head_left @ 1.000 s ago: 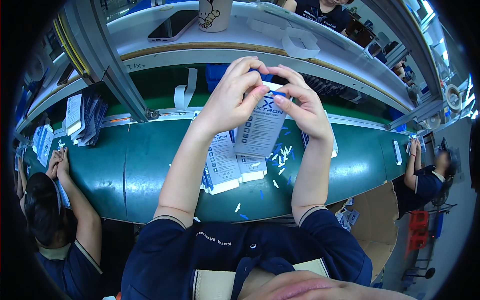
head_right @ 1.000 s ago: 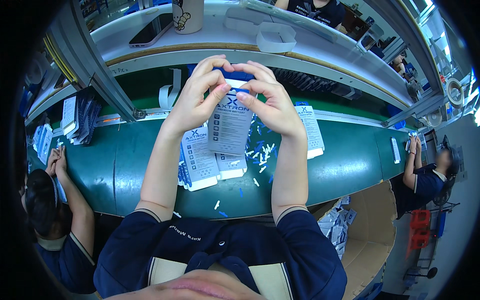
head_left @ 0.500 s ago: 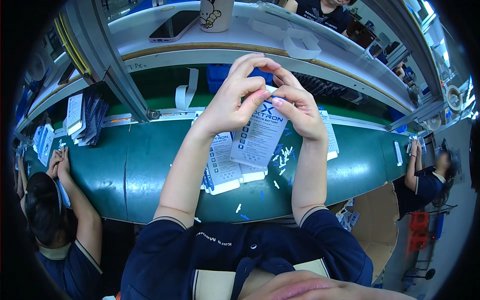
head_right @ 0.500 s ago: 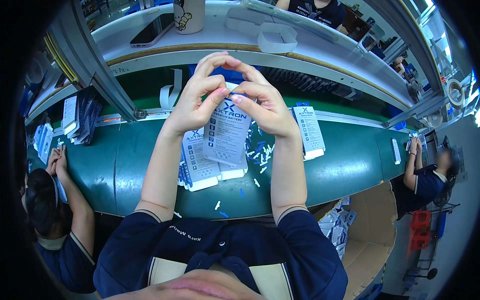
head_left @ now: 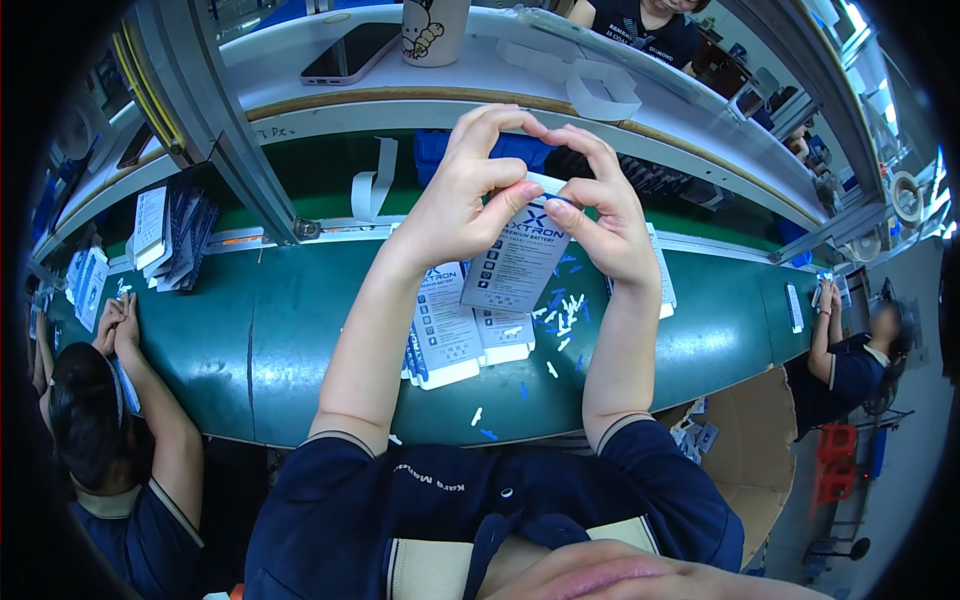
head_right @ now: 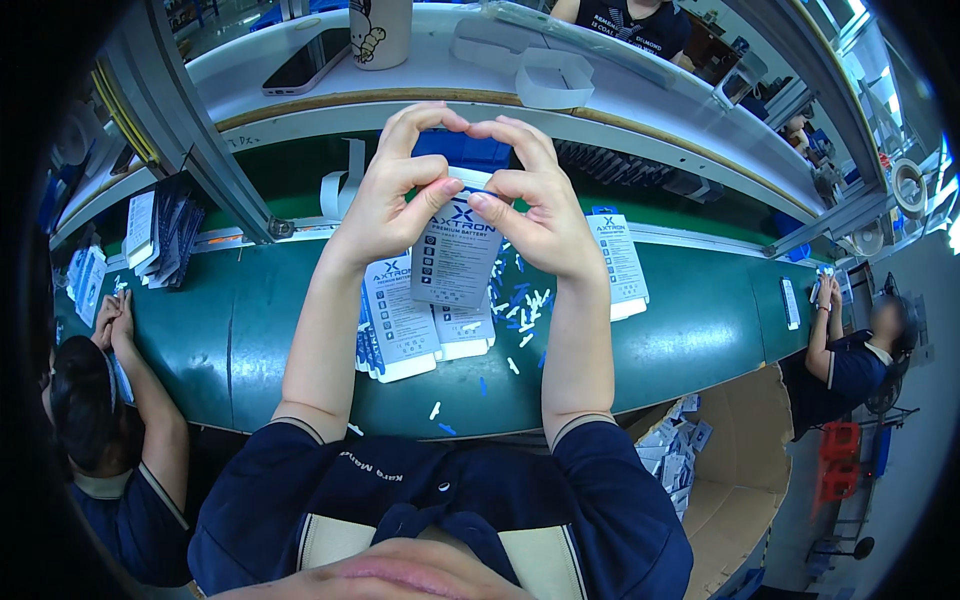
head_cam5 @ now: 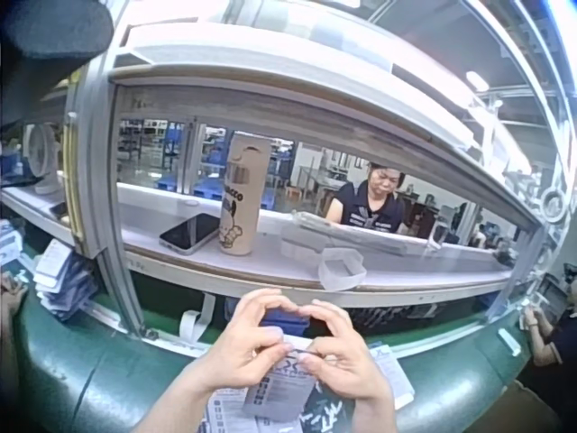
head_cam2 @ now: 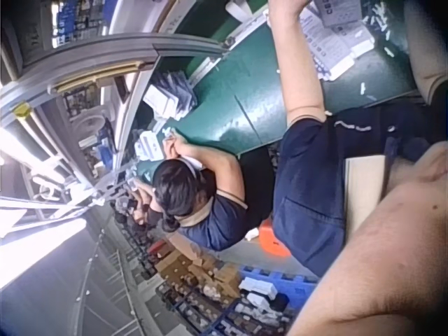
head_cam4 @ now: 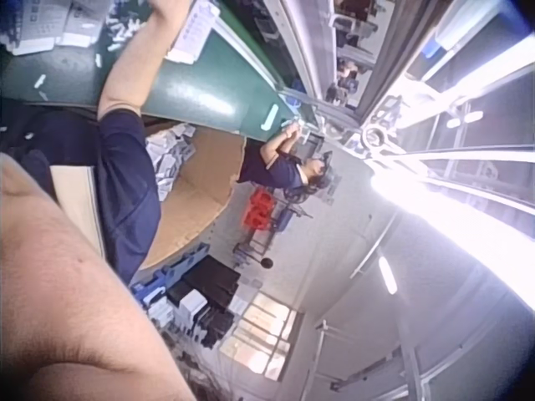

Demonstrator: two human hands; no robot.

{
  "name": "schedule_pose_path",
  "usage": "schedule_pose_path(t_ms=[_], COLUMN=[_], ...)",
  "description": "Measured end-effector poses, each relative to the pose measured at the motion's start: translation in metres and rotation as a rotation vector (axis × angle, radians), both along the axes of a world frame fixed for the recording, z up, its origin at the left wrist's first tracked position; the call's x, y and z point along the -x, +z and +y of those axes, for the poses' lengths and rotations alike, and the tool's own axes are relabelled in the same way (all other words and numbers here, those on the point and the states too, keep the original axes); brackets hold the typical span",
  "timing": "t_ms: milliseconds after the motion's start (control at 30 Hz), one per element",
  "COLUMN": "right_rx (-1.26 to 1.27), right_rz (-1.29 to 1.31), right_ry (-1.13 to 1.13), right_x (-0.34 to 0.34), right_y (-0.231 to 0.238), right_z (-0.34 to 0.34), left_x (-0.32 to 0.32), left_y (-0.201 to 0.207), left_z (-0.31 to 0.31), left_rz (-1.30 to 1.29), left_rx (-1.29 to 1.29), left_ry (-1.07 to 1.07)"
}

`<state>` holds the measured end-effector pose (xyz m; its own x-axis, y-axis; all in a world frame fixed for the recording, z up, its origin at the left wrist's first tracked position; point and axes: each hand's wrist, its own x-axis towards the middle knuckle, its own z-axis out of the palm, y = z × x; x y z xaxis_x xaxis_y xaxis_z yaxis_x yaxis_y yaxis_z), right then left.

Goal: The person assembles small battery units by inserting a blue tab into a white card and folding it into a compact package. They repeat this process for multiple units, stacking the finished packages on the table.

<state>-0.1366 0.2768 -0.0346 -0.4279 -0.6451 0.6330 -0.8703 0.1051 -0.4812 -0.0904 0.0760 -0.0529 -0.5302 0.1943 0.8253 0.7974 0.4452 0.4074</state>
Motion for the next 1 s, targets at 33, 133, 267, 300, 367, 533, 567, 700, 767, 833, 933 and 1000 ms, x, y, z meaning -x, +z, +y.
schedule_pose_path(t_ms=[33, 133, 267, 300, 367, 533, 567, 700, 767, 833, 933, 1000], right_rx=[0.034, 0.132, 0.167, 0.155, 0.144, 0.177, 0.181, 0.12, 0.138, 0.162, 0.243, 0.346], right_rz=[-0.033, -0.139, -0.189, -0.174, -0.072, 0.077, 0.081, 0.065, -0.005, -0.046, -0.074, -0.104], right_ry=[0.03, 0.123, 0.13, 0.103, 0.058, 0.04, 0.043, 0.012, -0.02, -0.038, -0.013, 0.037], right_x=[0.0, 0.002, 0.0, 0.0, 0.002, 0.004, 0.004, 0.003, -0.002, -0.004, -0.003, -0.005], right_y=[-0.001, -0.005, -0.005, -0.005, -0.008, -0.011, -0.01, -0.006, -0.003, -0.001, -0.001, -0.003], right_z=[0.0, -0.002, -0.005, -0.006, -0.006, -0.011, -0.012, -0.005, -0.005, -0.005, -0.006, -0.01], left_x=[0.0, -0.001, -0.002, -0.003, -0.005, -0.005, -0.004, -0.005, -0.005, -0.005, -0.006, -0.007], left_y=[0.0, -0.001, -0.002, -0.001, 0.001, 0.001, 0.001, 0.004, 0.004, 0.004, 0.005, 0.005], left_z=[0.0, 0.003, 0.006, 0.005, 0.003, -0.001, -0.001, -0.003, -0.005, -0.007, -0.002, 0.0], left_rz=[-0.005, -0.1, -0.169, -0.179, -0.17, -0.121, -0.116, -0.108, -0.109, -0.108, -0.076, -0.109], left_rx=[0.003, -0.098, -0.153, -0.148, -0.097, -0.042, -0.044, -0.03, -0.029, -0.045, -0.028, -0.086], left_ry=[-0.014, -0.137, -0.185, -0.173, -0.145, -0.104, -0.105, -0.1, -0.088, -0.075, -0.054, -0.085])
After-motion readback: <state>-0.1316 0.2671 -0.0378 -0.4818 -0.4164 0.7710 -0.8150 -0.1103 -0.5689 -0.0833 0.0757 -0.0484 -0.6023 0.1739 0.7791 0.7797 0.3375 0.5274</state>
